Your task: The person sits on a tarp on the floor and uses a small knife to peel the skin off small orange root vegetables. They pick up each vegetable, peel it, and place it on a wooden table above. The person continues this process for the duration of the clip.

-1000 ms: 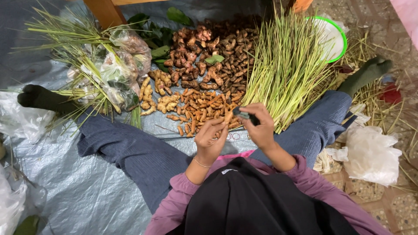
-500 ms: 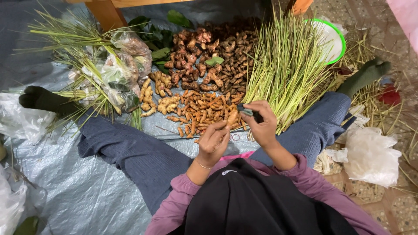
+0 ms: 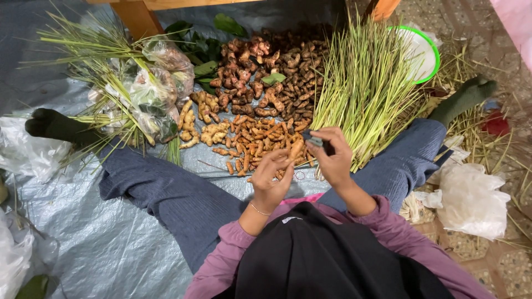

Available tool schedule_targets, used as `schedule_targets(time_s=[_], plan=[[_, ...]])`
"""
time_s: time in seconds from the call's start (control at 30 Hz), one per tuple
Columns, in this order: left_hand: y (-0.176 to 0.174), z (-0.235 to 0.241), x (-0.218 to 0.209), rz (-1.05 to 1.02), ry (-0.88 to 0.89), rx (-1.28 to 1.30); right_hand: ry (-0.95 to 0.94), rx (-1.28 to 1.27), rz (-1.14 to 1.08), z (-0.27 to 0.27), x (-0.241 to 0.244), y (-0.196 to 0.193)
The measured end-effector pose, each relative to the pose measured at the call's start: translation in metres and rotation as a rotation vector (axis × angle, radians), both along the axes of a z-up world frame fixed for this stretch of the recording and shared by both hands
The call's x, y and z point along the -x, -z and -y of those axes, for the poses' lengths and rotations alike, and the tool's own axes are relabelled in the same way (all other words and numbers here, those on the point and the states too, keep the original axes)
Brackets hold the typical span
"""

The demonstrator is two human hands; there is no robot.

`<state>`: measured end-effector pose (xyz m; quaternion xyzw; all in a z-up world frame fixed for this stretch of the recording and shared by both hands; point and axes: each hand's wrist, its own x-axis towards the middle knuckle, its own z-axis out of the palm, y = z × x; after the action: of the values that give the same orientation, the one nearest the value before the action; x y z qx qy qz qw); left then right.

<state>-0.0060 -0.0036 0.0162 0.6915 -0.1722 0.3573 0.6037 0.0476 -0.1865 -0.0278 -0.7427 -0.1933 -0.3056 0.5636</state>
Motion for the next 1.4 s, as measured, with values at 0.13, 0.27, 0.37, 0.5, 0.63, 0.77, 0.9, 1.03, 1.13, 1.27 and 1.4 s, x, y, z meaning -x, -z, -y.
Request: schedule_targets(time_s=[0.13,0.27,0.37,0.5,0.63,0.77,0.9,1.03,1.13,1.27,1.4], plan=[[0.015,0.004,0.001,-0.438,0.209,0.342,-0.040,0.036,0.019,-0.023,0.024,-0.010],[0.031,0.003,-0.007,-0.632,0.281,0.579,-0.084,0.050,0.047,-0.030,0.027,-0.016],[0.033,0.003,-0.003,-0.724,0.337,0.653,-0.036,0.067,0.055,-0.014,0.015,-0.013],[0.029,0.007,-0.006,-0.726,0.460,0.651,-0.057,0.063,0.053,-0.015,0.014,-0.011],[0.044,0.005,-0.006,-0.625,0.451,0.484,-0.170,0.092,0.042,-0.034,0.032,-0.021],[0.035,0.005,-0.005,-0.599,0.501,0.531,-0.130,0.068,-0.021,-0.018,0.017,-0.006],[0.032,-0.001,-0.002,-0.617,0.396,0.415,-0.128,0.042,-0.023,-0.031,0.021,-0.011],[0.013,0.003,0.000,-0.586,0.340,0.288,-0.175,0.064,-0.004,-0.047,0.041,-0.047],[0.020,0.005,0.002,-0.640,0.377,0.433,-0.079,0.101,0.009,-0.031,0.024,-0.019],[0.026,0.010,-0.002,-0.739,0.471,0.724,-0.042,0.143,0.028,-0.023,0.013,-0.012],[0.038,0.015,-0.007,-0.773,0.431,0.730,-0.134,0.203,0.054,-0.050,0.037,-0.044]])
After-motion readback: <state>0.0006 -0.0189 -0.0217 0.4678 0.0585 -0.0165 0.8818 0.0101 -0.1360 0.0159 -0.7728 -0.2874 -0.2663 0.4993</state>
